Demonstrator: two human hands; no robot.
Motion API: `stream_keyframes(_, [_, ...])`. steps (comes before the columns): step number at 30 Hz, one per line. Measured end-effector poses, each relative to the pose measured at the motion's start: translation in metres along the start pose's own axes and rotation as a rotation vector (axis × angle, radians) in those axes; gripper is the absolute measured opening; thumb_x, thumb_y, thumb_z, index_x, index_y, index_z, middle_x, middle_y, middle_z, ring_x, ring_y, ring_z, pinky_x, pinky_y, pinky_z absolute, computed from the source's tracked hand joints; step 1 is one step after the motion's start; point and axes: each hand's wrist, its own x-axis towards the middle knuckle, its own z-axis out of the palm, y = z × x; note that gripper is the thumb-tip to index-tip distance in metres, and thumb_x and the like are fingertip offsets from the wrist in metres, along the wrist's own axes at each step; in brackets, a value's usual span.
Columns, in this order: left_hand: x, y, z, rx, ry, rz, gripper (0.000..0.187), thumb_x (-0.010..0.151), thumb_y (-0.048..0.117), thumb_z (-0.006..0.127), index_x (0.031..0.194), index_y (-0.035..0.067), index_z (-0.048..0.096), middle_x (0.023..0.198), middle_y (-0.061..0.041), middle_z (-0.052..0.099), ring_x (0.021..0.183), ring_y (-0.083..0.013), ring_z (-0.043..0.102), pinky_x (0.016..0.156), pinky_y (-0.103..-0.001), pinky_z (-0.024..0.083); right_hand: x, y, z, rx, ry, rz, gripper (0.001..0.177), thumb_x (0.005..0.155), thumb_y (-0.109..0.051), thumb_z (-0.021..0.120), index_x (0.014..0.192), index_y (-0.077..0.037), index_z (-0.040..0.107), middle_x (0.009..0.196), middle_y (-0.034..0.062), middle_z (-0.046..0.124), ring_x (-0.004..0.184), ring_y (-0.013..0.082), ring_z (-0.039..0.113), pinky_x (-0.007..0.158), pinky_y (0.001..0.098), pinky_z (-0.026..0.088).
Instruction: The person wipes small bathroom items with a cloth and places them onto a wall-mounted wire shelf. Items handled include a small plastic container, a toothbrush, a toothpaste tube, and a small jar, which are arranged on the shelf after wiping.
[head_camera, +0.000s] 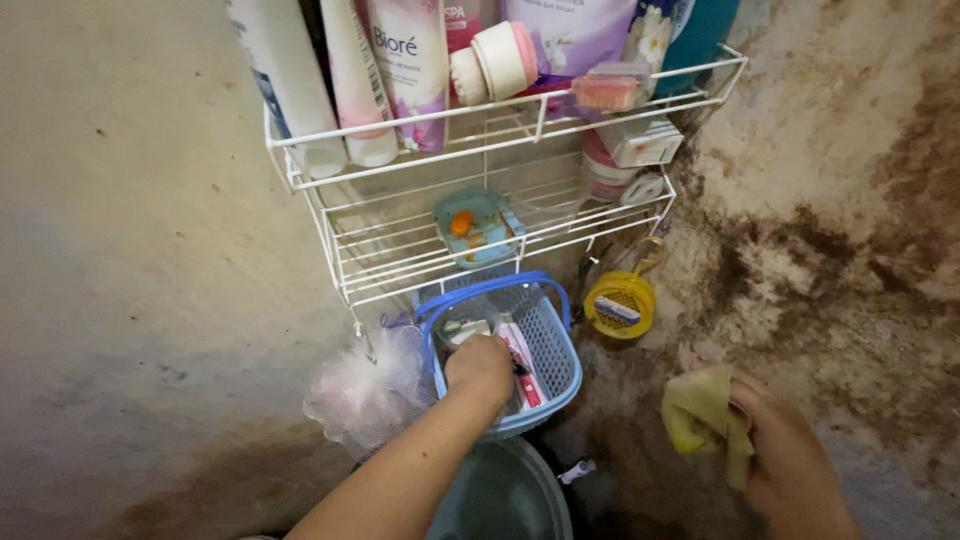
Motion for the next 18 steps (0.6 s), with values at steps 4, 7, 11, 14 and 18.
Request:
stream_keyframes(4, [0.004, 0.002, 0.008, 0.037, -0.032, -0.031, 0.026, 0.096, 0.015, 0.056, 0.109, 0.005, 0.076, 0.114, -0.021, 0.072, 0.106, -0.0365, 0.072, 0.087, -0.046, 0.06, -0.001, 0.02, -0.011, 0.308, 0.176, 0.284, 0.033, 0.107, -0.021, 0.05, 0.119, 0.005, 0.067, 0.108, 0.0174, 0.069, 0.095, 0.0281, 0.064, 0.078, 0.0431, 0.049])
stream_keyframes(7, [0.007, 0.002, 0.011, 0.06, -0.036, -0.03, 0.026, 0.097, 0.014, 0.056, 0.112, 0.005, 0.076, 0.114, -0.022, 0.072, 0.107, -0.0362, 0.072, 0.087, -0.046, 0.06, 0.001, 0.031, -0.012, 0.37, 0.205, 0.299, 0.032, 0.104, -0.023, 0.051, 0.118, 0.001, 0.067, 0.108, 0.0154, 0.071, 0.095, 0.0267, 0.067, 0.08, 0.0405, 0.052])
stream_keyframes(11, [0.006, 0.005, 0.008, 0.037, -0.039, -0.064, 0.026, 0.099, 0.016, 0.055, 0.113, 0.005, 0.074, 0.115, -0.021, 0.072, 0.107, -0.0367, 0.072, 0.087, -0.047, 0.06, 0.006, 0.049, -0.018, 0.5, 0.202, 0.321, 0.029, 0.1, -0.022, 0.051, 0.119, -0.005, 0.064, 0.108, 0.0121, 0.072, 0.097, 0.0251, 0.068, 0.084, 0.0403, 0.054])
stream_keyframes(14, [-0.003, 0.011, -0.008, 0.017, -0.003, -0.061, 0.024, 0.096, 0.016, 0.059, 0.11, 0.006, 0.074, 0.114, -0.02, 0.072, 0.105, -0.037, 0.072, 0.086, -0.047, 0.06, 0.019, 0.068, -0.04, 0.344, 0.153, 0.39, 0.037, 0.102, -0.022, 0.047, 0.126, 0.001, 0.066, 0.116, 0.0168, 0.071, 0.105, 0.0283, 0.066, 0.091, 0.043, 0.05])
stream_keyframes(18, [-0.032, 0.026, -0.053, -0.016, -0.002, -0.016, 0.03, 0.08, 0.025, 0.078, 0.102, 0.005, 0.076, 0.108, -0.021, 0.072, 0.101, -0.0374, 0.072, 0.086, -0.046, 0.06, 0.045, 0.111, -0.081, -0.002, 0.031, 0.111, 0.043, 0.101, -0.017, 0.043, 0.128, 0.006, 0.068, 0.131, 0.0162, 0.071, 0.125, 0.0239, 0.064, 0.108, 0.0341, 0.042])
